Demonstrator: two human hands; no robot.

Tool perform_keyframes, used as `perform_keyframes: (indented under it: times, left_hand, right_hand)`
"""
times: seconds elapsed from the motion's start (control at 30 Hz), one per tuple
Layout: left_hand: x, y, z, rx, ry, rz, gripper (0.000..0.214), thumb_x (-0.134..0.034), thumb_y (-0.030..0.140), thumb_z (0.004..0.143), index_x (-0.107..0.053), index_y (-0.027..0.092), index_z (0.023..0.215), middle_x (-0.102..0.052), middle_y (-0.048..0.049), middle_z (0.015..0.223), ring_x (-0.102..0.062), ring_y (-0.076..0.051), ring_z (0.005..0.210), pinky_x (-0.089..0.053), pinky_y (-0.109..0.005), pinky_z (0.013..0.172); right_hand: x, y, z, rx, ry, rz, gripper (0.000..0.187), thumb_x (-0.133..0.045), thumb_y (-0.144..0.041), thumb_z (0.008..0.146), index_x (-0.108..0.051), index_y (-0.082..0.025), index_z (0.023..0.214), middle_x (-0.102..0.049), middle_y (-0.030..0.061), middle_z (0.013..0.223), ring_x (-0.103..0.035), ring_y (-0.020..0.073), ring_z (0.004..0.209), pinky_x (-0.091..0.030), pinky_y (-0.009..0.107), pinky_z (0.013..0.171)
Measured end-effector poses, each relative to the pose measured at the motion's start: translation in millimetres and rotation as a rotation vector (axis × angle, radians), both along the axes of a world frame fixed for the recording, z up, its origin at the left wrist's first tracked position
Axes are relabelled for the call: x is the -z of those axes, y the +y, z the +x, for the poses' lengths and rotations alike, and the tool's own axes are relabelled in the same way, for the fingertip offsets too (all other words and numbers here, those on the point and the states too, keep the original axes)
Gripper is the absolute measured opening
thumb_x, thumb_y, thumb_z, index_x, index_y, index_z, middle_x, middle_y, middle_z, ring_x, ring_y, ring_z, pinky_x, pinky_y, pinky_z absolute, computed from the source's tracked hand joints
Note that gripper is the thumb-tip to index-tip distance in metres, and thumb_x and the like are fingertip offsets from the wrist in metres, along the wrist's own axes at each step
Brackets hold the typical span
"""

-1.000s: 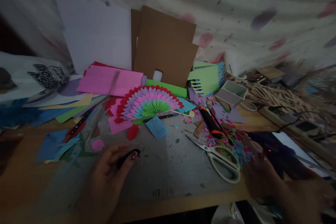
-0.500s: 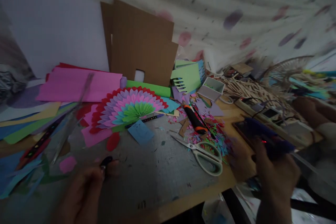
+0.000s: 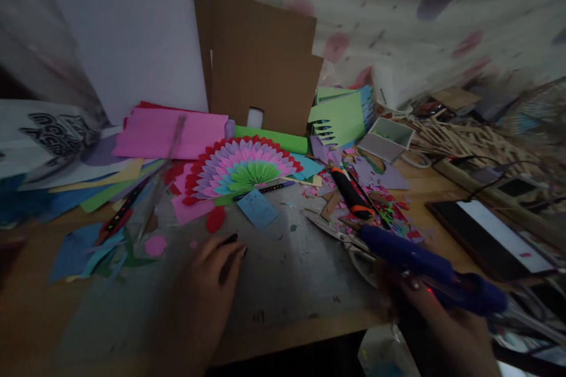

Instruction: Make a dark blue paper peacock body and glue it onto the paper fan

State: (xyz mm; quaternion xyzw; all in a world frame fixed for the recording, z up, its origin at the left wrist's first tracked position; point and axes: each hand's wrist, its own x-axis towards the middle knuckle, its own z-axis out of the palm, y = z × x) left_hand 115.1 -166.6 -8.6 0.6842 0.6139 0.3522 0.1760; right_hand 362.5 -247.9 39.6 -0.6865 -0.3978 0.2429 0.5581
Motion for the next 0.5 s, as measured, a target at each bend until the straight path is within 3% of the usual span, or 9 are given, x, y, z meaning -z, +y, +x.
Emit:
perform_keyframes:
  times: [0.1,0.3,0.5]
  left_hand:
    - [3.7,2.4,2.7,0.03,0.111,0.056,0.03,-0.054,0.04,0.092,-0.08,0.027,0.087,-0.08,-0.0083,0.105,-0.074,-0.031,0.094,-0.056,-0.045,0.089]
    - [8.5,7.5,4.9,0.058,0.23,0.119,0.034,-0.047,0.033,0.096,-0.078,0.022,0.088,-0.079,-0.0114,0.103,-0.073,-0.031,0.097,-0.056,-0.047,0.092]
    - [6.0,8.8,3.7,0.101,0.265,0.112,0.032,-0.047,0.033,0.097,-0.076,0.022,0.09,-0.077,-0.0117,0.101,-0.072,-0.032,0.098,-0.054,-0.045,0.089]
  right_hand:
    - [5.7,4.0,-0.4,-0.077,0.08,-0.059,0.03,-0.076,-0.049,0.08,-0.066,-0.023,0.069,-0.059,0.0,0.051,-0.052,0.017,0.044,-0.041,0.028,0.041]
    - [17.6,3.4,10.6,-0.186,0.089,-0.04,0.028,-0.075,-0.049,0.083,-0.07,-0.023,0.073,-0.064,0.0,0.056,-0.056,0.0161,0.045,-0.044,0.026,0.044]
    - [20.7,2.8,6.5,-0.053,0.114,-0.107,0.031,-0.078,-0.052,0.079,-0.064,-0.024,0.073,-0.059,-0.0027,0.053,-0.054,0.016,0.045,-0.045,0.027,0.046]
